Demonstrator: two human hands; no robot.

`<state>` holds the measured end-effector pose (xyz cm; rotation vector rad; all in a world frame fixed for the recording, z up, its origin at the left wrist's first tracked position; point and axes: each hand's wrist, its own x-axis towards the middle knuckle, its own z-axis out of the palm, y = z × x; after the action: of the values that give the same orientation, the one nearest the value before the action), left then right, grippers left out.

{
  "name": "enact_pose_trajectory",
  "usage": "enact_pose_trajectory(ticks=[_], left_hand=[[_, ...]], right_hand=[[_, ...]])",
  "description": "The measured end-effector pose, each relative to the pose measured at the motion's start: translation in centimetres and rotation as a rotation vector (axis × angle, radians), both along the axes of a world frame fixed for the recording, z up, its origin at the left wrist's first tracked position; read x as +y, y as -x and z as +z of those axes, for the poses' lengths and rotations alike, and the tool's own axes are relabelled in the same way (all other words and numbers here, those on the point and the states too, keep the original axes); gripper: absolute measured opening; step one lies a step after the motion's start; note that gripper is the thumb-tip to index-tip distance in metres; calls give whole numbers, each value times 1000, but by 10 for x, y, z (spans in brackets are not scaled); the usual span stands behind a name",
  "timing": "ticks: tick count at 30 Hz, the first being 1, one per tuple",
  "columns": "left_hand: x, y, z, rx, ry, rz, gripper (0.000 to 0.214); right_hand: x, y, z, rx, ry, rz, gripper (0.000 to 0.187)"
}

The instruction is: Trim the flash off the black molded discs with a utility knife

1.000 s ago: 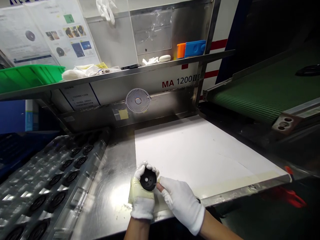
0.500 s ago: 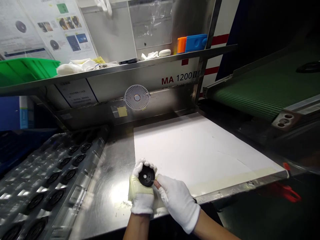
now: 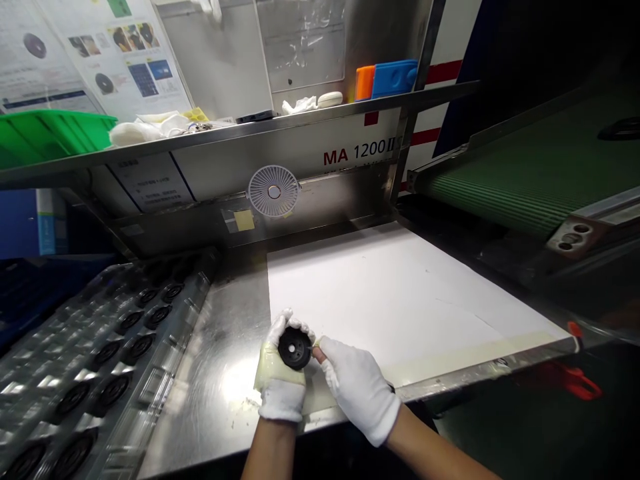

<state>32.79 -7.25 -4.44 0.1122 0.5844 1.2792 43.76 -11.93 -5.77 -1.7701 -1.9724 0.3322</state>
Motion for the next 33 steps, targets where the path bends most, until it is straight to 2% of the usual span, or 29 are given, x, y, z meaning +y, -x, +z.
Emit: enact_pose_trajectory(ticks=[3, 8, 12, 14, 18, 24, 27, 30, 32, 33], left_hand=[[4, -5, 0, -58, 68, 53, 7], [1, -2, -2, -12, -30, 143, 8], [-8, 7, 0, 96, -131, -39, 31], [-9, 10, 0, 87, -144, -82, 32], [-4, 6, -2, 98, -97, 0, 23], [4, 2, -5, 32, 18, 105, 10], [0, 7, -2, 59, -47, 162, 18], [-8, 16, 2, 121, -120, 29, 33], [-11, 19, 3, 105, -153, -55, 33], [-10, 19, 3, 99, -179, -54, 30]], right_hand=[[-4, 7, -1, 5, 7, 9, 22], [-8, 14, 1, 30, -13, 36, 24], [-5, 7, 3, 66, -15, 66, 24], [-4, 3, 2, 92, -17, 57, 22], [-5, 1, 0, 69, -3, 3, 17], [-11, 16, -4, 57, -31, 15, 23], [-13, 22, -2, 64, -21, 50, 23], [-11, 20, 3, 87, -22, 85, 22], [-8, 16, 5, 107, -34, 84, 22], [-6, 14, 5, 113, -35, 71, 22]])
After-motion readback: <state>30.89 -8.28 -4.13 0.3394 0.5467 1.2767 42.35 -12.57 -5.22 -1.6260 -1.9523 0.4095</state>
